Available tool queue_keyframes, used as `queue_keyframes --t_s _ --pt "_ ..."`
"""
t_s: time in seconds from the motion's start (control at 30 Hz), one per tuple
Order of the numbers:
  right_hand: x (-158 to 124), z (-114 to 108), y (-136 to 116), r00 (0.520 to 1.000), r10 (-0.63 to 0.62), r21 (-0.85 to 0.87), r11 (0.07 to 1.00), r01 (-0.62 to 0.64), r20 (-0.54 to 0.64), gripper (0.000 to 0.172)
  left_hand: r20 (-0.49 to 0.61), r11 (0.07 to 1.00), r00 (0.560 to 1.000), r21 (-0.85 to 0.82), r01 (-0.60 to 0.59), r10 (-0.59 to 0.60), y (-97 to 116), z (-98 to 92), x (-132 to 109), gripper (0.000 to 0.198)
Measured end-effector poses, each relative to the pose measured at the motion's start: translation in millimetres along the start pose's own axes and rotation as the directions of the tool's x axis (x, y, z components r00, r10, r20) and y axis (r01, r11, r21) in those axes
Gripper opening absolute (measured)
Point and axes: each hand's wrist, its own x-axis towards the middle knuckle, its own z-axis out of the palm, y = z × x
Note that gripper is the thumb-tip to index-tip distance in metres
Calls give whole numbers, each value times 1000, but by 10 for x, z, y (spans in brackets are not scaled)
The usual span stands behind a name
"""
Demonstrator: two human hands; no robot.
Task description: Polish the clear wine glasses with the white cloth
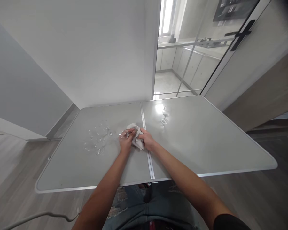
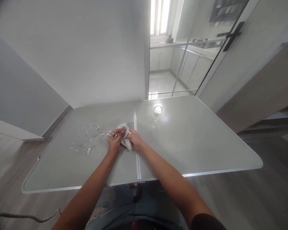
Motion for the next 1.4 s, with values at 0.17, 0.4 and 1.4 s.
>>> queue_keyframes --t_s 0.17,0.4,1.4 --pt "-15 29 19 998 -43 -71 996 46 50 62 -129 999 991 -22 24 -27 -19 -11 36 33" --pt "-13 14 13 999 27 -26 999 -26 41 65 -66 1000 998 9 19 -18 -18 -9 36 30" --pt "3 4 6 999 28 -35 999 -28 -16 62 -18 996 997 -34 79 -80 -20 20 17 32"
